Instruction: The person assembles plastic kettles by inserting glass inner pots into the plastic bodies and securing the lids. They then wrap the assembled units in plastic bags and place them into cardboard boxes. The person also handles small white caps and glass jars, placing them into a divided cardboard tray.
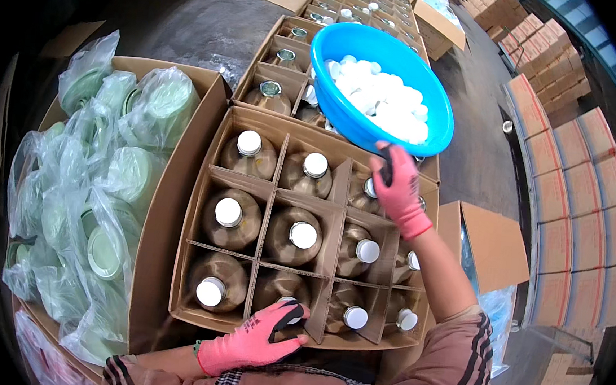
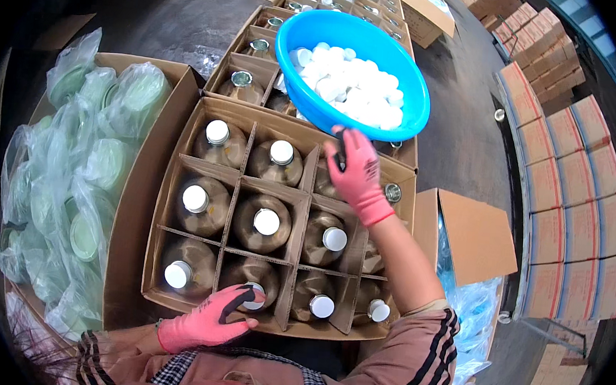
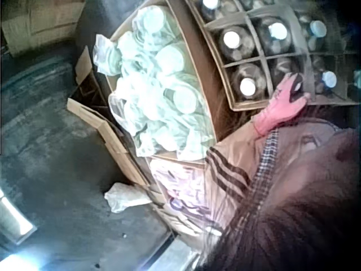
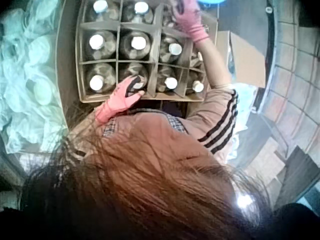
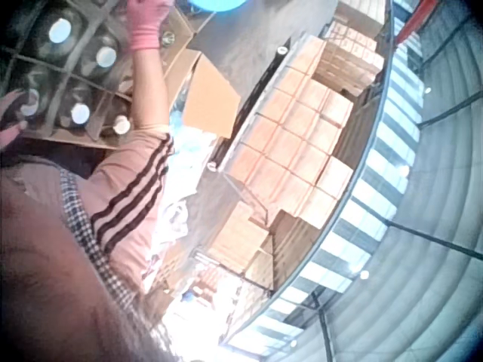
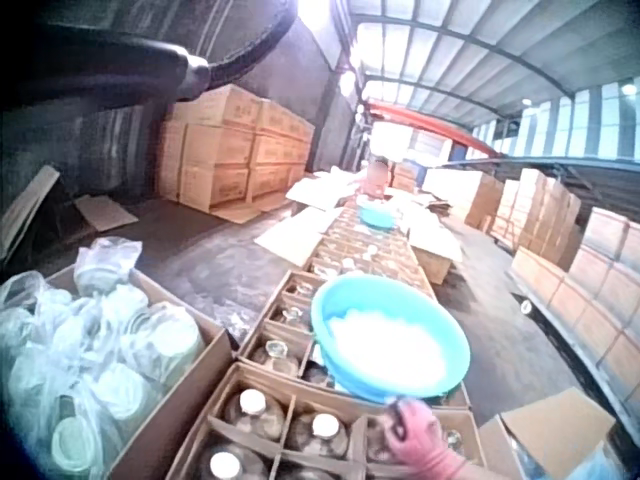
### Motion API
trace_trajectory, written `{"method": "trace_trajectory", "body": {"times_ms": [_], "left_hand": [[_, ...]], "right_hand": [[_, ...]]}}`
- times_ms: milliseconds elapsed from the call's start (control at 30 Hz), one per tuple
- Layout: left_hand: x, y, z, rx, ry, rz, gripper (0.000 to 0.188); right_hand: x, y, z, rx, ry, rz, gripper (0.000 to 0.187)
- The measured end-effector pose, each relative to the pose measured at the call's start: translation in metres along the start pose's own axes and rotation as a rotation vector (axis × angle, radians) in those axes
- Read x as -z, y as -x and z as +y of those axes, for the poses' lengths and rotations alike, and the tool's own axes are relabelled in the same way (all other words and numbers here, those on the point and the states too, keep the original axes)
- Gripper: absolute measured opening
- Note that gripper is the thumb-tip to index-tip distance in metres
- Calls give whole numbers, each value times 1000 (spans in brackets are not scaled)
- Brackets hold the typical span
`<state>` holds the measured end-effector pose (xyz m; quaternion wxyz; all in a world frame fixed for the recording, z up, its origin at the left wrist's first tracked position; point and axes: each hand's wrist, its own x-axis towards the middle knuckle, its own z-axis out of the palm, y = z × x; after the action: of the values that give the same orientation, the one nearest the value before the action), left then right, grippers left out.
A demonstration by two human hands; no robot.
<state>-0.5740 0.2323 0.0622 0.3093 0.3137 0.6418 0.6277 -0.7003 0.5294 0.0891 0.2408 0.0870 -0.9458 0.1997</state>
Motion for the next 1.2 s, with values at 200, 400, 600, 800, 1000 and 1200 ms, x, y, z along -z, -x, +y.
{"method": "trace_trajectory", "body": {"times_ms": [200,400,600,800,1000,1200], "left_hand": [[-10,-3,-4,36,-58,-100,38],[-10,3,-6,56,-58,-131,36],[-8,4,-3,60,-54,-164,35],[-4,5,0,81,-47,-195,39],[-4,9,-4,103,-140,-298,47],[-3,4,2,179,-162,-386,50]], "right_hand": [[-14,-85,108,-498,122,-270,55],[-26,-100,103,-602,237,-202,56],[-26,-99,128,-516,272,-304,54],[-8,-101,109,-509,134,-423,50],[27,-67,66,-488,0,151,62],[39,77,89,-326,282,345,50]]}}
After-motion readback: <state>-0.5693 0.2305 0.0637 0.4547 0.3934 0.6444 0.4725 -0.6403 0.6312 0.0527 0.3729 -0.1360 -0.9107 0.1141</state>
